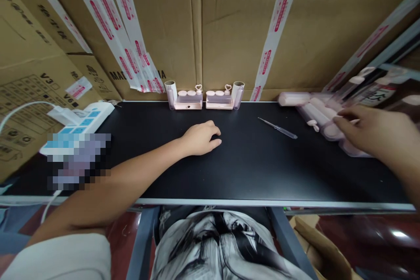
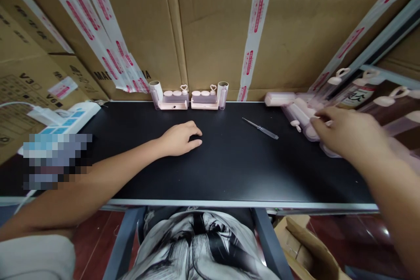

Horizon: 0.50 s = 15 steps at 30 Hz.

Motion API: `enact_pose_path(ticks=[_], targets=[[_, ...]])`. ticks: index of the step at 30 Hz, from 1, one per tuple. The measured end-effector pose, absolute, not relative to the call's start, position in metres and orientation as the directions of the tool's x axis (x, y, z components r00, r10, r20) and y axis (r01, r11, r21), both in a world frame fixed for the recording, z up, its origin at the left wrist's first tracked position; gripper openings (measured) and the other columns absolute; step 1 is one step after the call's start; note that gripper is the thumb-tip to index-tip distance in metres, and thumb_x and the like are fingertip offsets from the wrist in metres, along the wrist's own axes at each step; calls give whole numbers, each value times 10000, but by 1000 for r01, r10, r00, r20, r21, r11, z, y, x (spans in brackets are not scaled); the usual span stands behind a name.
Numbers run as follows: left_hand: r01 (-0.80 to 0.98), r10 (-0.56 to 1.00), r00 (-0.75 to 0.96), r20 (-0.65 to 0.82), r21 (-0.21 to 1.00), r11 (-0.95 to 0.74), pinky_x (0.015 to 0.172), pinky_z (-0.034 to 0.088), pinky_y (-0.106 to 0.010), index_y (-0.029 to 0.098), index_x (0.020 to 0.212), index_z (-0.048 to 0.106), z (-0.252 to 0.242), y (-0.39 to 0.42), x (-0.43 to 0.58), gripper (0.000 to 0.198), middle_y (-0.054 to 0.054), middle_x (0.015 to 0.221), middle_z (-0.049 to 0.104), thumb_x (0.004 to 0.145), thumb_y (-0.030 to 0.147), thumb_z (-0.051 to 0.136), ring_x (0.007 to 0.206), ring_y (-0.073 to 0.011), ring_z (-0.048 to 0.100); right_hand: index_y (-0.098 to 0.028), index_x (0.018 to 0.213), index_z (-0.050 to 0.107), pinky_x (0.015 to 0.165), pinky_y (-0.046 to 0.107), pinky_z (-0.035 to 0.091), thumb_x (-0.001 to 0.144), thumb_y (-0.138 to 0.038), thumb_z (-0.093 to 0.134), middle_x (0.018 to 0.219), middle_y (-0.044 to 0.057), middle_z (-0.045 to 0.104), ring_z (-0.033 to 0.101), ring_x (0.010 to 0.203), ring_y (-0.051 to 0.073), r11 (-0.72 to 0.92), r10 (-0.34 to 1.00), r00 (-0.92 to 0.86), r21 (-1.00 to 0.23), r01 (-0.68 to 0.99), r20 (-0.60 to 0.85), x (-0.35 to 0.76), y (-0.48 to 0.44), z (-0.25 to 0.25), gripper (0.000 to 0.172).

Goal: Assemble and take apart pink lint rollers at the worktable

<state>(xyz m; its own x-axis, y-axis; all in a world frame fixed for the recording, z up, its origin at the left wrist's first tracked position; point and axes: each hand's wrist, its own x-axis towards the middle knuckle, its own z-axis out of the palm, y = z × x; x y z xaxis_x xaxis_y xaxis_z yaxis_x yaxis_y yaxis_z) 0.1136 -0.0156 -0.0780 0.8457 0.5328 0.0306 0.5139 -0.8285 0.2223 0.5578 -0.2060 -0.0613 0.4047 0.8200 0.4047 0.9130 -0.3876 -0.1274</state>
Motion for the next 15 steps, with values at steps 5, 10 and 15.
enact_pose_path(ticks=[5, 10, 15], targets=[[490, 516, 856, 41, 255, -833, 1014, 544, -384, 193, 1272, 710, -80, -16, 108, 390, -90, 1277, 667, 977, 401, 563, 1109, -262, 704, -343, 700, 476, 662, 570, 391, 772, -544, 562, 632, 135, 555, 579, 637, 394, -347, 898, 343, -34, 937, 275, 555, -161, -83, 230], [494, 520, 853, 41, 256, -831, 1006, 545, -374, 206, 1279, 706, -80, -16, 107, 385, -86, 1278, 664, 973, 400, 575, 1087, -249, 709, -319, 670, 447, 693, 540, 389, 769, -419, 593, 659, 135, 577, 577, 662, 362, -335, 919, 315, 48, 941, 239, 564, -143, -98, 203], [496, 518, 855, 26, 252, -831, 985, 552, -376, 209, 1288, 702, -79, -17, 107, 395, -88, 1288, 663, 977, 413, 569, 1086, -255, 708, -272, 759, 635, 663, 478, 380, 745, -374, 677, 735, 201, 692, 630, 663, 336, -398, 901, 380, 52, 916, 209, 559, -138, -91, 111]])
